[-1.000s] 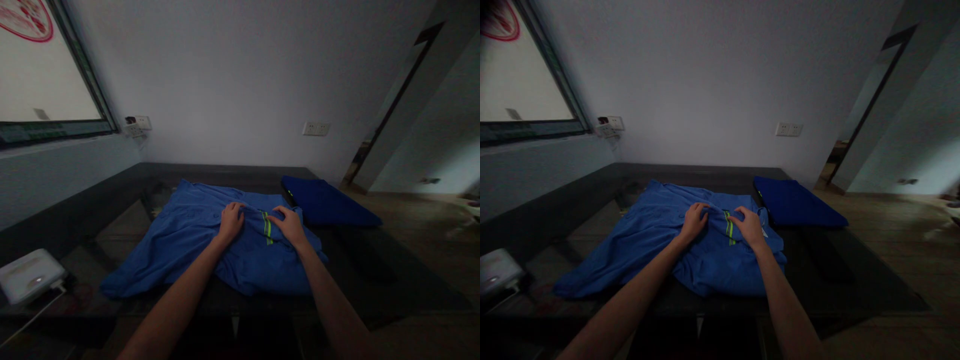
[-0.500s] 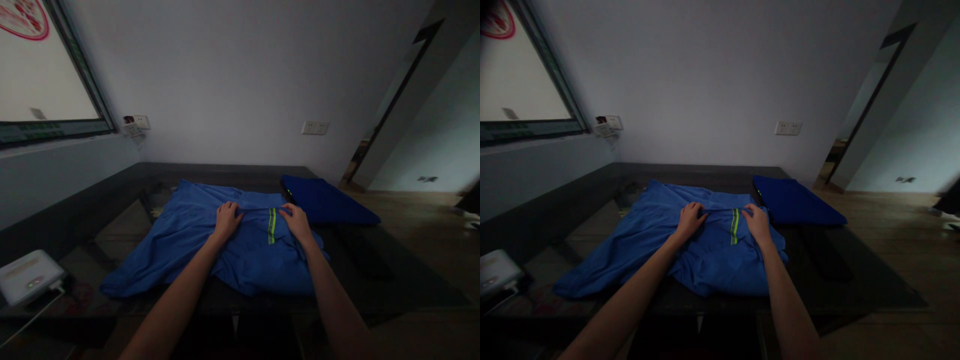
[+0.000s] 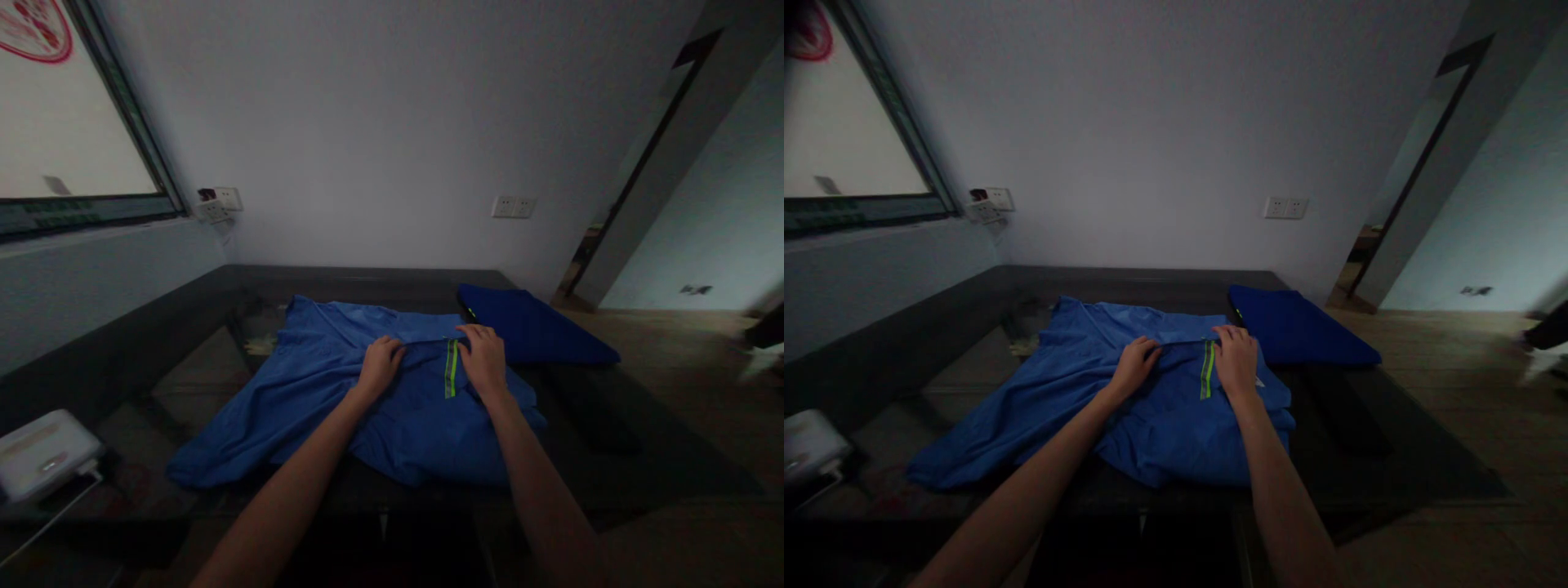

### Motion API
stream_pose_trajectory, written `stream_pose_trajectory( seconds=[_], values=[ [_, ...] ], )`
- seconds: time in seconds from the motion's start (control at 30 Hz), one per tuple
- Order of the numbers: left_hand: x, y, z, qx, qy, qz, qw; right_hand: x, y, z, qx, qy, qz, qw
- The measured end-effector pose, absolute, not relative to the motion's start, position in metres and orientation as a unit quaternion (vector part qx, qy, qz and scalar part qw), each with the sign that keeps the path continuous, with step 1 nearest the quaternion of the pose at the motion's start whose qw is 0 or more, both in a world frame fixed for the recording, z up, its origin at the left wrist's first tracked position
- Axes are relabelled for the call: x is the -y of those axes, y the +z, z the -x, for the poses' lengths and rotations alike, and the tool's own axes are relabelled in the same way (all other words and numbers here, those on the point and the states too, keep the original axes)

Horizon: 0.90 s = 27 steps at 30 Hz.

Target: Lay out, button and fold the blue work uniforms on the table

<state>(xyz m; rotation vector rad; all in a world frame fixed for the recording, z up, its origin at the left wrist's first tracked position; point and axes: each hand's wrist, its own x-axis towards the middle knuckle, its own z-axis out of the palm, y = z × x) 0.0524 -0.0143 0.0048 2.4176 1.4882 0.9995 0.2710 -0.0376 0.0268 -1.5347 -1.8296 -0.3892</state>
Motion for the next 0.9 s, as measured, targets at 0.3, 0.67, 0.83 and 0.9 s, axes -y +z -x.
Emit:
stream_pose_trajectory(
  seconds=[0.3,0.67,0.83,0.9],
  values=[
    [0.033,0.013,-0.070,-0.421,0.375,-0.820,0.098,0.040,0.021,-0.237,0.806,0.002,0.446,0.390],
    [0.031,0.007,-0.071,-0.398,0.435,-0.778,0.216,0.030,0.014,-0.248,0.766,0.112,0.480,0.413],
    [0.028,0.001,-0.071,-0.392,0.452,-0.770,0.220,0.025,0.006,-0.250,0.780,0.172,0.476,0.369],
    [0.027,0.001,-0.070,-0.389,0.445,-0.781,0.202,0.024,0.005,-0.248,0.786,0.177,0.465,0.368]
  ],
)
